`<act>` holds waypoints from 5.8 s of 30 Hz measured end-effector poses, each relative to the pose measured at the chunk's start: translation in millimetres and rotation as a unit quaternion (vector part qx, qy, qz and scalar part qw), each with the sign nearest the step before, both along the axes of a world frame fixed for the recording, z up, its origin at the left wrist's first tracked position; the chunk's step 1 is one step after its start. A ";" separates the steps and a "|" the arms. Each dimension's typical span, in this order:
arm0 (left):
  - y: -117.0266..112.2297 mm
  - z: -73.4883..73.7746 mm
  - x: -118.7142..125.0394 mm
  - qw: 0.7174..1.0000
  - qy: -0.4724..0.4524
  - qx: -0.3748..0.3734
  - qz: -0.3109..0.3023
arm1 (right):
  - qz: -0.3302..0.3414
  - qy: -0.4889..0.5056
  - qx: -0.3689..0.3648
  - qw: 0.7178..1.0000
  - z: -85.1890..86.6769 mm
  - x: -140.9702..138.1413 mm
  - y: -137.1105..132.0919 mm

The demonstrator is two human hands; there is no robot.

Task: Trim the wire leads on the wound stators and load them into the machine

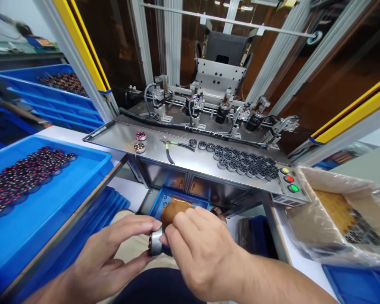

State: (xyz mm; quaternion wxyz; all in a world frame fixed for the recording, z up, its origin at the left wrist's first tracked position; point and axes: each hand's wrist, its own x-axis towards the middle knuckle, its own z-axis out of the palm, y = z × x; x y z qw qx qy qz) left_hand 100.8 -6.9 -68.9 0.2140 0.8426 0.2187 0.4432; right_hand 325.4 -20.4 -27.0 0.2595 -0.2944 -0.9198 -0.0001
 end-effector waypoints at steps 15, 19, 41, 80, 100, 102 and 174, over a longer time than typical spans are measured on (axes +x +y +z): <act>28.3 -22.9 -30.6 0.808 -0.399 -0.418 -0.113 | -0.205 0.114 -0.079 0.969 -10.2 -2.8 151.5; 28.1 -28.6 -30.8 0.765 -0.434 -0.460 -0.125 | -0.246 0.075 -0.069 0.964 -52.1 -37.0 200.0; 10.0 2.4 -34.8 0.944 -0.051 0.135 0.298 | -0.326 -0.079 -0.069 0.940 -76.3 -31.9 211.3; 10.7 -27.6 0.8 0.942 -0.225 -0.199 0.152 | -0.043 0.397 -0.438 0.805 -117.6 0.2 -55.5; -4.0 -16.3 -6.1 0.975 -0.148 -0.074 0.148 | 0.055 0.417 -0.347 0.839 -100.3 -27.5 -43.4; -4.1 -16.6 -6.4 0.975 -0.149 -0.076 0.146 | 0.056 0.412 -0.351 0.839 -102.1 -27.3 -43.6; -5.0 -19.9 -15.3 0.976 -0.211 -0.061 -0.008 | 0.071 0.404 -0.405 0.817 -90.8 -24.2 -31.9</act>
